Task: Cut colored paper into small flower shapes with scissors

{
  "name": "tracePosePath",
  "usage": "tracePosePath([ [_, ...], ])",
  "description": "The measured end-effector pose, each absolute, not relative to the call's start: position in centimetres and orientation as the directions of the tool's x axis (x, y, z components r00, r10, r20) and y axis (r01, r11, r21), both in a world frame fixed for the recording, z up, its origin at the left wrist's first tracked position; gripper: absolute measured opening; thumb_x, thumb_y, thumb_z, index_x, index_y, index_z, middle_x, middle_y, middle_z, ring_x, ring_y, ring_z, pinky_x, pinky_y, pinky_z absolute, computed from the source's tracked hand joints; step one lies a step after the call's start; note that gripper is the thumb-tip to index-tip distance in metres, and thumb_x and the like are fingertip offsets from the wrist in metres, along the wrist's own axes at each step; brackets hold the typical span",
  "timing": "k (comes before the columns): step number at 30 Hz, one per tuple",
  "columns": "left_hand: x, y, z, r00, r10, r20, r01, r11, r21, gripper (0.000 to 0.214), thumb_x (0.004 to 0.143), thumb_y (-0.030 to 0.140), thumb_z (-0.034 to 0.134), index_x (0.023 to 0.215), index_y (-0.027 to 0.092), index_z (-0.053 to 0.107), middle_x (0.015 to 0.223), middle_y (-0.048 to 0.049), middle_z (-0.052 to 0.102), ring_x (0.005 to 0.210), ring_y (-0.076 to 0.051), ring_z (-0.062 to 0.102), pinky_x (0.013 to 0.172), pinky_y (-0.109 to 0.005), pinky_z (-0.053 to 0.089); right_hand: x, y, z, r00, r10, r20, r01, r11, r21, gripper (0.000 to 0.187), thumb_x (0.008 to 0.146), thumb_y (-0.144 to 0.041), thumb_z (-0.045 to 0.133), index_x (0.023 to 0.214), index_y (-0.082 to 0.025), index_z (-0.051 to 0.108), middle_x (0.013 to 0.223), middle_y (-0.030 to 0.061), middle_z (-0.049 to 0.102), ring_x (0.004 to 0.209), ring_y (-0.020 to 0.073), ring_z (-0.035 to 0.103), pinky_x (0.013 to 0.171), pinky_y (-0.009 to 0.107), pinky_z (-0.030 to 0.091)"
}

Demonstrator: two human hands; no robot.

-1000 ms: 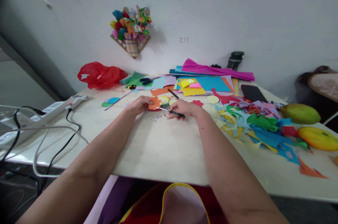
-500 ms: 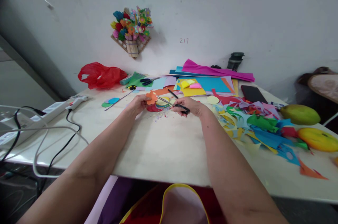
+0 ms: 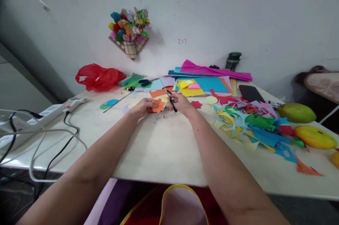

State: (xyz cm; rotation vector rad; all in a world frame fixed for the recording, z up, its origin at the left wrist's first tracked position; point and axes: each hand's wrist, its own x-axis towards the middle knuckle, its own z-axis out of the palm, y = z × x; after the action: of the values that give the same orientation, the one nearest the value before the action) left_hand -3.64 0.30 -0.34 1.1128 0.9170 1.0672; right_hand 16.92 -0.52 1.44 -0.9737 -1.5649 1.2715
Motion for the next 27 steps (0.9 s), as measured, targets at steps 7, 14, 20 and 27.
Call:
tracePosePath([
  [7, -2.8, -0.1, -0.4, 0.311, 0.950, -0.030, -0.027, 0.040, 0.999, 0.015, 0.051, 0.014, 0.072, 0.048, 0.015, 0.057, 0.045, 0.0006, 0.052, 0.040, -0.009, 0.043, 0.046, -0.025, 0.030, 15.6, -0.6, 1.1, -0.290, 0.946, 0.145, 0.046, 0.165, -0.985, 0.040, 0.049, -0.017, 0.077, 0.085, -0.018, 0.059, 0.062, -0.0055, 0.059, 0.062, 0.0122, 0.057, 0.059, 0.025, 0.046],
  [14, -2.6, 0.0, -0.4, 0.258, 0.965, -0.052, -0.156, 0.095, 0.983, 0.017, 0.050, 0.012, 0.072, 0.052, 0.014, 0.056, 0.052, -0.0012, 0.057, 0.047, -0.012, 0.055, 0.052, -0.026, 0.043, 14.9, -0.8, 1.4, -0.181, 0.975, 0.128, 0.031, 0.135, -0.990, 0.035, 0.054, -0.014, 0.069, 0.085, -0.019, 0.055, 0.058, -0.0074, 0.055, 0.055, 0.0107, 0.053, 0.055, 0.024, 0.043],
  [20, -2.4, 0.0, -0.3, 0.164, 0.985, -0.050, -0.220, 0.086, 0.972, 0.019, 0.050, 0.013, 0.075, 0.060, 0.013, 0.060, 0.058, -0.0012, 0.061, 0.051, -0.013, 0.058, 0.057, -0.029, 0.050, 14.2, -1.0, 1.5, -0.083, 0.992, 0.097, 0.001, 0.098, -0.995, 0.034, 0.055, -0.017, 0.072, 0.083, -0.021, 0.052, 0.060, -0.0070, 0.055, 0.056, 0.0109, 0.053, 0.056, 0.024, 0.045],
  [27, -2.5, 0.2, -0.5, 0.147, 0.989, 0.004, -0.267, 0.035, 0.963, 0.017, 0.051, 0.014, 0.075, 0.059, 0.012, 0.060, 0.058, -0.0038, 0.063, 0.053, -0.015, 0.060, 0.058, -0.031, 0.051, 13.9, -0.7, 0.7, -0.082, 0.994, 0.066, -0.044, 0.062, -0.997, 0.032, 0.057, -0.014, 0.070, 0.084, -0.021, 0.055, 0.062, -0.0057, 0.056, 0.057, 0.0118, 0.056, 0.054, 0.024, 0.048],
])
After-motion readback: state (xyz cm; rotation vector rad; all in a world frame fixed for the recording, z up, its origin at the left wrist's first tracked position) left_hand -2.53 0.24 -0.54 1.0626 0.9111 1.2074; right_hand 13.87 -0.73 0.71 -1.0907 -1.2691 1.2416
